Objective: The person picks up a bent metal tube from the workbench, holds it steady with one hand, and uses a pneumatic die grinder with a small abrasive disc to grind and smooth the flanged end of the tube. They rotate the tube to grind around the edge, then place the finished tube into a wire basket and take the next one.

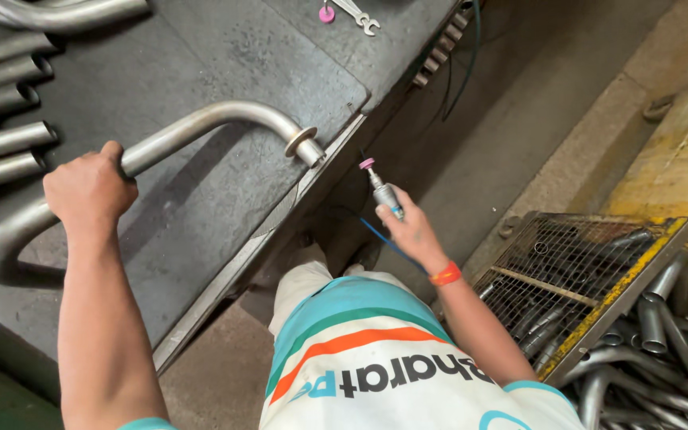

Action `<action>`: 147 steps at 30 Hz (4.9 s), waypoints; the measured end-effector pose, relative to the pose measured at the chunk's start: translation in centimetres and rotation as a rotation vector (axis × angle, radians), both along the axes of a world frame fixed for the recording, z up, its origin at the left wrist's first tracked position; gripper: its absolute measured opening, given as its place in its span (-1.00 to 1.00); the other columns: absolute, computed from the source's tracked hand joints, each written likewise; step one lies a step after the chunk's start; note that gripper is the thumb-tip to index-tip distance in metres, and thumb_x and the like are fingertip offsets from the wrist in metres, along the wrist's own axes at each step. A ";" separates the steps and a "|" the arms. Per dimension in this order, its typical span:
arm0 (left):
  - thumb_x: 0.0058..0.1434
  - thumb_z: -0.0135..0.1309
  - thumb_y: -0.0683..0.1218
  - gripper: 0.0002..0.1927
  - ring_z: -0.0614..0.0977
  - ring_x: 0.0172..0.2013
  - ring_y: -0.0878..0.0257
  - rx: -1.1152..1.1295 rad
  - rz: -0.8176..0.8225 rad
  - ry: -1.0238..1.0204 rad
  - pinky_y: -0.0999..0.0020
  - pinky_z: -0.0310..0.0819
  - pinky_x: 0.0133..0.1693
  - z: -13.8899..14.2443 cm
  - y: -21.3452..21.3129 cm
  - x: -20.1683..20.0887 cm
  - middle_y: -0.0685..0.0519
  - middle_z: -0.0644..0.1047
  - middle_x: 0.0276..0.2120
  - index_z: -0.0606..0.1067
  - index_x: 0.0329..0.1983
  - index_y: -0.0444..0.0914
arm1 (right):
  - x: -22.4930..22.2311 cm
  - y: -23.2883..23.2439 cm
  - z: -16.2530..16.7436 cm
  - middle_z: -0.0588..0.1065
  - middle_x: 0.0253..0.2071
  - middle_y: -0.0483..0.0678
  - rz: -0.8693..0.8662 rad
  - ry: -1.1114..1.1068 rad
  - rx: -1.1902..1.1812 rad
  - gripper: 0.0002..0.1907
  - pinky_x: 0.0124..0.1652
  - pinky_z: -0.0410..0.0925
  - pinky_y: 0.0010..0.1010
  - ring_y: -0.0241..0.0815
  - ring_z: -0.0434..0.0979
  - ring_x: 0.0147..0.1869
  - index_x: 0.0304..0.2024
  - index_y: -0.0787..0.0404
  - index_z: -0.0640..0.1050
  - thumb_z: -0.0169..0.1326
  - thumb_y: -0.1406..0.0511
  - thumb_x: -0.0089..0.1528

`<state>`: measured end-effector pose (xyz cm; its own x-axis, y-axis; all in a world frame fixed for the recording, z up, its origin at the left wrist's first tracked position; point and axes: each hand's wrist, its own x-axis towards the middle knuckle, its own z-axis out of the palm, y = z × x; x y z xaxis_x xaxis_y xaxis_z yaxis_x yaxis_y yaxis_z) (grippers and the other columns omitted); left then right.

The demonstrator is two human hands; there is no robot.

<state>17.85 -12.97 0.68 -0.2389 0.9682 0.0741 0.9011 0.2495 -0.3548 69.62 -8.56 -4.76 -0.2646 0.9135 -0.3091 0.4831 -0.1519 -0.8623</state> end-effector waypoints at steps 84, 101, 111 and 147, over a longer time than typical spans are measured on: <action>-0.06 0.25 -0.05 -0.81 0.66 -0.37 0.06 -0.027 0.086 0.011 0.18 0.35 -0.43 -3.2 3.4 -2.3 0.07 0.61 -0.45 0.61 -0.33 -0.02 | -6.3 -0.8 0.8 0.44 -0.37 0.10 0.224 -0.429 0.414 -0.37 -0.36 0.40 0.03 0.25 0.50 -0.40 0.46 -0.19 0.26 0.07 0.11 0.34; -0.08 0.25 -0.04 -0.82 0.64 -0.41 0.09 0.016 0.059 0.047 0.20 0.33 -0.45 -3.2 2.8 -2.1 0.09 0.59 -0.47 0.60 -0.36 -0.02 | -7.4 0.1 0.3 0.46 -0.37 0.14 0.213 -0.375 0.406 -0.39 -0.31 0.40 0.06 0.28 0.52 -0.34 0.46 -0.17 0.28 0.06 0.12 0.35; -0.07 0.25 -0.07 -0.84 0.63 -0.41 0.10 0.035 0.053 0.053 0.21 0.32 -0.41 -3.5 2.5 -2.1 0.10 0.58 -0.53 0.58 -0.38 -0.02 | -7.5 0.4 1.0 0.58 -0.23 0.19 0.181 -0.191 0.255 -0.42 -0.16 0.42 -0.06 0.26 0.60 -0.14 0.41 -0.05 0.34 0.05 0.17 0.33; -0.03 0.22 -0.07 -0.88 0.65 -0.35 0.09 0.058 0.042 0.063 0.19 0.35 -0.38 -3.2 2.4 -1.8 0.08 0.61 -0.42 0.58 -0.39 -0.02 | -7.9 0.0 1.0 0.59 -0.07 0.23 0.157 -0.027 0.195 -0.44 -0.03 0.45 -0.19 0.24 0.62 0.04 0.40 0.01 0.35 0.05 0.18 0.34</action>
<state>16.02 -10.59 -2.51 -0.2720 0.9512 0.1456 0.8657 0.3079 -0.3946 61.75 -8.52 -3.78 -0.4022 0.9048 -0.1400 0.5106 0.0948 -0.8546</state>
